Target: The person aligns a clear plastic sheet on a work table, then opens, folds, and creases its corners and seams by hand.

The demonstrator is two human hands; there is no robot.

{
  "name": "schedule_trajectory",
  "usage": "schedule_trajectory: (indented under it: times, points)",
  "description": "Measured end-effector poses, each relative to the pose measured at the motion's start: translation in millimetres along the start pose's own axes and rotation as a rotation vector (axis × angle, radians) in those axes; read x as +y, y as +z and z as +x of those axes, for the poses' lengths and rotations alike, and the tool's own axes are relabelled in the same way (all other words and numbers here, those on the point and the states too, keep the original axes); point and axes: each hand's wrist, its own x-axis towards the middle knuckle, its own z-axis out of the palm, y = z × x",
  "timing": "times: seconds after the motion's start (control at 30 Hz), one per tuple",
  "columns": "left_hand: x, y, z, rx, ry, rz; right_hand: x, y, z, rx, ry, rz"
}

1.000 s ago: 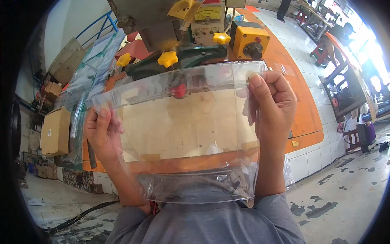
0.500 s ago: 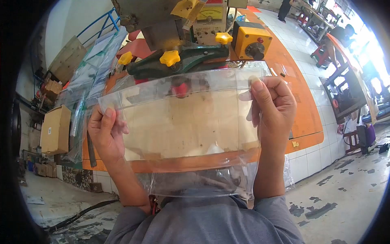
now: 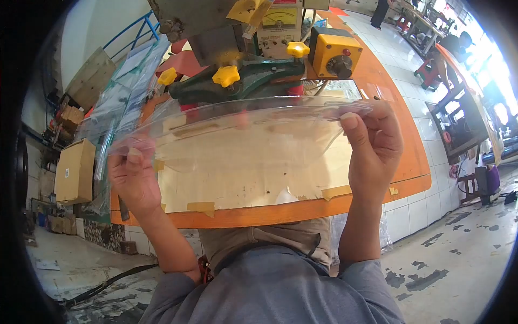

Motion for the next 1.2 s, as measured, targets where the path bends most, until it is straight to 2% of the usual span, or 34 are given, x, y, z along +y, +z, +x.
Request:
schedule_trajectory:
  times: [0.07, 0.27, 0.47, 0.67, 0.87, 1.1, 1.2]
  points:
    - [0, 3, -2, -0.073, -0.015, 0.010, 5, 1, -1, 0.025, 0.046, 0.029]
    - [14, 17, 1, -0.116, -0.083, 0.000, 6, 2, -2, 0.030, 0.070, -0.034]
    - [13, 13, 2, -0.142, -0.056, 0.013, 0, 12, 2, 0.027, 0.072, 0.066]
    - [15, 14, 2, -0.147, -0.066, -0.038, 0, 12, 3, -0.061, 0.060, 0.049]
    - [15, 13, 1, -0.130, -0.071, -0.013, -1, 15, 1, 0.017, 0.113, 0.043]
    - [14, 19, 1, -0.100, -0.031, -0.011, -3, 15, 0, 0.010, 0.117, 0.062]
    - [15, 18, 0, -0.108, -0.075, -0.037, -3, 14, 0, -0.013, 0.107, 0.077]
